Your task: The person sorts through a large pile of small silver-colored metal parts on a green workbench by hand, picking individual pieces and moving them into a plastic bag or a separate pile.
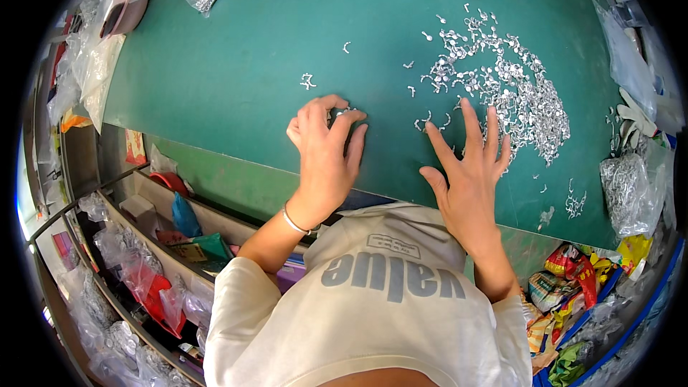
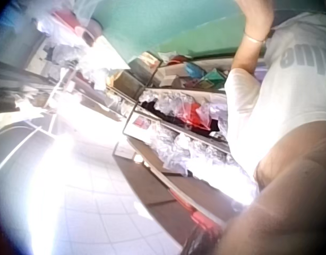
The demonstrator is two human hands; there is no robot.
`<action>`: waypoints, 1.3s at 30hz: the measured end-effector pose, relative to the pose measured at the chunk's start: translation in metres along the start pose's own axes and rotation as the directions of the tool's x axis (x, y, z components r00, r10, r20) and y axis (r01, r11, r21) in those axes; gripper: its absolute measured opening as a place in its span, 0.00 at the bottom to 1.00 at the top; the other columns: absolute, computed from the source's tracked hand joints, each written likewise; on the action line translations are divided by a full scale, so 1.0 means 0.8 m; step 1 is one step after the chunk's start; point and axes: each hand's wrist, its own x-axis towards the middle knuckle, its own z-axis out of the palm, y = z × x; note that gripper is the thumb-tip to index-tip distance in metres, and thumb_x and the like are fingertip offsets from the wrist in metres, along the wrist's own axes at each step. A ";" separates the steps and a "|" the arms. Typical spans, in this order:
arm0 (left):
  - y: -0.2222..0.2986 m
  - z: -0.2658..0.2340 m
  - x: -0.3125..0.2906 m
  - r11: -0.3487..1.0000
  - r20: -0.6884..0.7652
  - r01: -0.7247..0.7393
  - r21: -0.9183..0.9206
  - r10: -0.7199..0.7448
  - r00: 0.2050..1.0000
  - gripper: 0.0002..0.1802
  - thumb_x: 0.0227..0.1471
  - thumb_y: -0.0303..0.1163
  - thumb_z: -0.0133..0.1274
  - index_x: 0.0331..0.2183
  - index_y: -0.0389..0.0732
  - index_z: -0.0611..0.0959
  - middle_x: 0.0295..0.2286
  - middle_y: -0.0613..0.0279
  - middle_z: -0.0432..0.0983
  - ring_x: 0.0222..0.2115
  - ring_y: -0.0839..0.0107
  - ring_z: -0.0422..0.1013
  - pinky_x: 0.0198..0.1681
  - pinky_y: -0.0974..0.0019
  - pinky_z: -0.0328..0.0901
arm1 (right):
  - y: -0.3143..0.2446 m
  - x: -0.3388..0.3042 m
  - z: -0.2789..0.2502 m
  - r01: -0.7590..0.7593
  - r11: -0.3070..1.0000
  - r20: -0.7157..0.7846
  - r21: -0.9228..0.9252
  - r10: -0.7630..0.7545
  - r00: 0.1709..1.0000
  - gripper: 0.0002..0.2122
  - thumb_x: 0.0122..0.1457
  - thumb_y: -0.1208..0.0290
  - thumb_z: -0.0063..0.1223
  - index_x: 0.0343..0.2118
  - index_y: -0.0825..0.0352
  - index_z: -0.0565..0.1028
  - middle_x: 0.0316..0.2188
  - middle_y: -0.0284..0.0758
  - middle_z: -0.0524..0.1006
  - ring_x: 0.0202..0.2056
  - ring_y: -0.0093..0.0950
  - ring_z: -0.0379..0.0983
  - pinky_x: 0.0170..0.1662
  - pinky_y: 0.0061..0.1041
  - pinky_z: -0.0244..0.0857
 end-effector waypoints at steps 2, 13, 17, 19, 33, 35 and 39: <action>-0.001 -0.001 -0.001 1.000 -0.003 0.002 -0.008 -0.002 1.000 0.14 0.43 0.21 0.60 0.36 0.43 0.81 0.42 0.59 0.69 0.44 0.60 0.64 0.50 0.59 0.52 | -0.004 -0.001 -0.005 -0.032 0.999 0.001 -0.037 0.032 0.999 0.22 0.51 0.59 0.61 0.51 0.56 0.75 0.65 0.41 0.52 0.66 0.53 0.40 0.59 0.64 0.36; 0.008 -0.003 -0.004 0.997 0.018 -0.045 -0.063 0.046 0.999 0.15 0.43 0.22 0.61 0.37 0.44 0.80 0.41 0.59 0.68 0.44 0.59 0.64 0.45 0.56 0.53 | 0.000 -0.006 0.005 0.009 1.000 -0.019 -0.008 -0.009 1.000 0.23 0.50 0.59 0.62 0.51 0.54 0.75 0.65 0.42 0.54 0.65 0.53 0.42 0.58 0.65 0.36; 0.006 -0.004 -0.004 0.997 0.008 -0.040 -0.070 0.041 0.999 0.15 0.43 0.22 0.61 0.37 0.44 0.80 0.41 0.59 0.68 0.44 0.59 0.64 0.46 0.56 0.53 | -0.006 -0.015 0.010 0.054 0.999 0.011 -0.007 -0.054 0.998 0.23 0.50 0.59 0.61 0.52 0.54 0.75 0.65 0.41 0.54 0.65 0.53 0.43 0.58 0.64 0.36; 0.005 -0.005 -0.006 0.997 -0.007 -0.031 -0.064 0.031 0.999 0.15 0.42 0.22 0.61 0.37 0.44 0.81 0.42 0.59 0.68 0.44 0.59 0.64 0.46 0.56 0.53 | -0.007 -0.017 0.011 0.066 0.996 0.014 0.062 -0.067 0.998 0.23 0.51 0.59 0.61 0.52 0.53 0.75 0.65 0.41 0.54 0.65 0.53 0.43 0.58 0.64 0.36; 0.009 -0.007 -0.017 0.993 -0.002 -0.034 -0.116 0.034 0.999 0.15 0.43 0.20 0.60 0.37 0.43 0.82 0.41 0.59 0.70 0.43 0.60 0.65 0.47 0.58 0.53 | -0.031 -0.012 0.033 0.174 0.982 0.103 0.066 -0.180 0.978 0.28 0.48 0.59 0.64 0.55 0.53 0.72 0.65 0.40 0.54 0.65 0.51 0.44 0.57 0.64 0.42; 0.004 -0.006 -0.021 0.990 -0.022 -0.015 -0.142 0.012 1.000 0.16 0.43 0.21 0.60 0.38 0.43 0.81 0.42 0.60 0.69 0.45 0.59 0.65 0.47 0.56 0.52 | -0.041 0.002 0.037 0.192 0.979 0.100 0.065 -0.198 0.975 0.28 0.48 0.59 0.64 0.55 0.54 0.72 0.65 0.40 0.54 0.65 0.50 0.44 0.57 0.63 0.43; 0.001 -0.010 -0.021 0.994 -0.060 -0.010 -0.108 0.004 0.998 0.16 0.42 0.25 0.62 0.38 0.44 0.81 0.42 0.61 0.70 0.45 0.59 0.65 0.47 0.55 0.52 | -0.043 0.020 0.032 0.166 0.985 0.032 0.043 -0.168 0.985 0.28 0.48 0.60 0.64 0.55 0.56 0.72 0.64 0.39 0.55 0.65 0.49 0.44 0.58 0.62 0.42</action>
